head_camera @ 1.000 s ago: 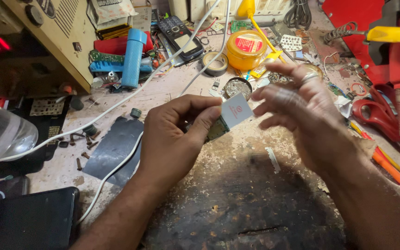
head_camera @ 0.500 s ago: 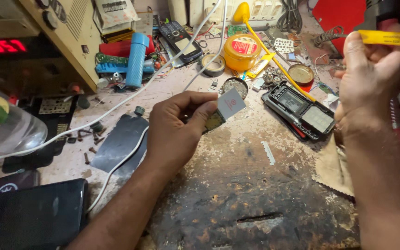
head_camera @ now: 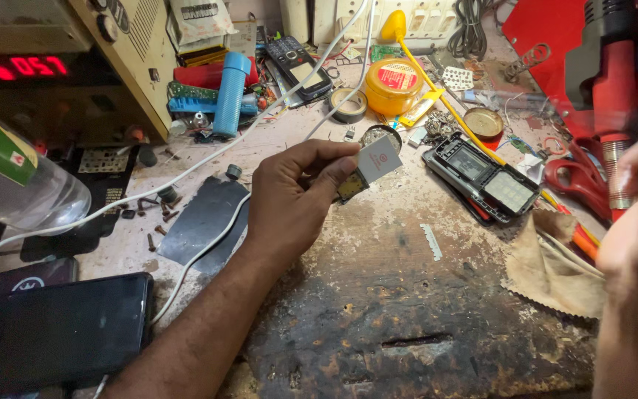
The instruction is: The person handles a small circuit board and a camera module on a cluttered workbench. They use a yellow-handled screwdriver to adjust components, then attach a silver metal shield to the board and inspect the assembly.
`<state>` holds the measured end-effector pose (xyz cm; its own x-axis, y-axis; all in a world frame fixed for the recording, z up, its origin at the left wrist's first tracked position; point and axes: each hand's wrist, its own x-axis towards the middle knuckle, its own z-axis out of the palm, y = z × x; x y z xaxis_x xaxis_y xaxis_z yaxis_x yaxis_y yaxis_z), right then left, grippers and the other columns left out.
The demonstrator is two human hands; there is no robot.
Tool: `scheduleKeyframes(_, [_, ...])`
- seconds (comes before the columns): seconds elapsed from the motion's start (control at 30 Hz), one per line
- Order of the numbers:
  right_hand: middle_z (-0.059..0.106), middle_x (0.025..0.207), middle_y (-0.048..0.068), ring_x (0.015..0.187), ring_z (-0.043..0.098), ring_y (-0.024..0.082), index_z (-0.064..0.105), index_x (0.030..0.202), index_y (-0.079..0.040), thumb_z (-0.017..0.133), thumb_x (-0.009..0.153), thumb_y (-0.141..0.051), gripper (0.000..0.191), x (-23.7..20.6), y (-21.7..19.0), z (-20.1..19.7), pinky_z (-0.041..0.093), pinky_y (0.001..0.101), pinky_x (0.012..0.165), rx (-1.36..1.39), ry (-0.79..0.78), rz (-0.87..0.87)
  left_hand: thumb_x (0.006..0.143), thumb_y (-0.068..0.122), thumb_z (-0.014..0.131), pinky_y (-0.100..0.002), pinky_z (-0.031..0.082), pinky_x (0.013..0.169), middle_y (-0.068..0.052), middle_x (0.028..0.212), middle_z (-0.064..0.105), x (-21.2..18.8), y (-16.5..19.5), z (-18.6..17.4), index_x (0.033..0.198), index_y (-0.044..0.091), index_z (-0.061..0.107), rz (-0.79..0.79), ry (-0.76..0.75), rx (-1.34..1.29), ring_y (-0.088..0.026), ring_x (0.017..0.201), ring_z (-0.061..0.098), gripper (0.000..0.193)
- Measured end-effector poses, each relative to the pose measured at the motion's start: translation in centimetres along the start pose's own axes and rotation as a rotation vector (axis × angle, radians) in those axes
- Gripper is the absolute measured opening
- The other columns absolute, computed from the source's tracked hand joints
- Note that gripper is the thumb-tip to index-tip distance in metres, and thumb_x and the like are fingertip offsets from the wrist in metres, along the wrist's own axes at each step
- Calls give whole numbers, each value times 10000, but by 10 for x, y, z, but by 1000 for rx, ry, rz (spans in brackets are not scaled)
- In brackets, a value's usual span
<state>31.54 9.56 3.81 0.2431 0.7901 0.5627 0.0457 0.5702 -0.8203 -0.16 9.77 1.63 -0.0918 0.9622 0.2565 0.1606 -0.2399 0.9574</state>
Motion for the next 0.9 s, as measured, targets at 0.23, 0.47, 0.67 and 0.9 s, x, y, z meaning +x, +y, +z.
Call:
scheduleKeyframes(0.23, [594,882,139,699,618,229,552,1059,28,588,1071,-54,90,-52,0,15,541,339,672,290,14,-33,926,131,750,-221,579,729,-3,911,805,1,-1,2,1092,106,801,48,-11,-89,-27,812,702,176])
scheduleKeyframes(0.47, [615,878,152,616,606,222,549,1005,8,653,1060,-45,129,-59,-2,33,551,353,566,249,31,-84,927,112,744,-217,582,724,-4,905,808,-1,-1,1,1092,99,797,64,-8,-56,-29,809,715,173])
scheduleKeyframes(0.67, [637,909,175,597,619,233,568,1037,7,690,1074,-77,153,-58,-9,41,551,353,544,217,30,-60,927,111,751,-219,573,716,-8,897,805,-2,0,1,1094,97,799,77,-5,-47,-34,795,700,174])
scheduleKeyframes(0.9, [631,908,171,604,621,236,547,1012,13,697,1075,-65,180,-57,-7,39,562,356,559,198,17,-87,935,105,741,-218,580,729,-13,912,807,-3,3,2,1099,97,796,87,-34,-69,-35,811,707,174])
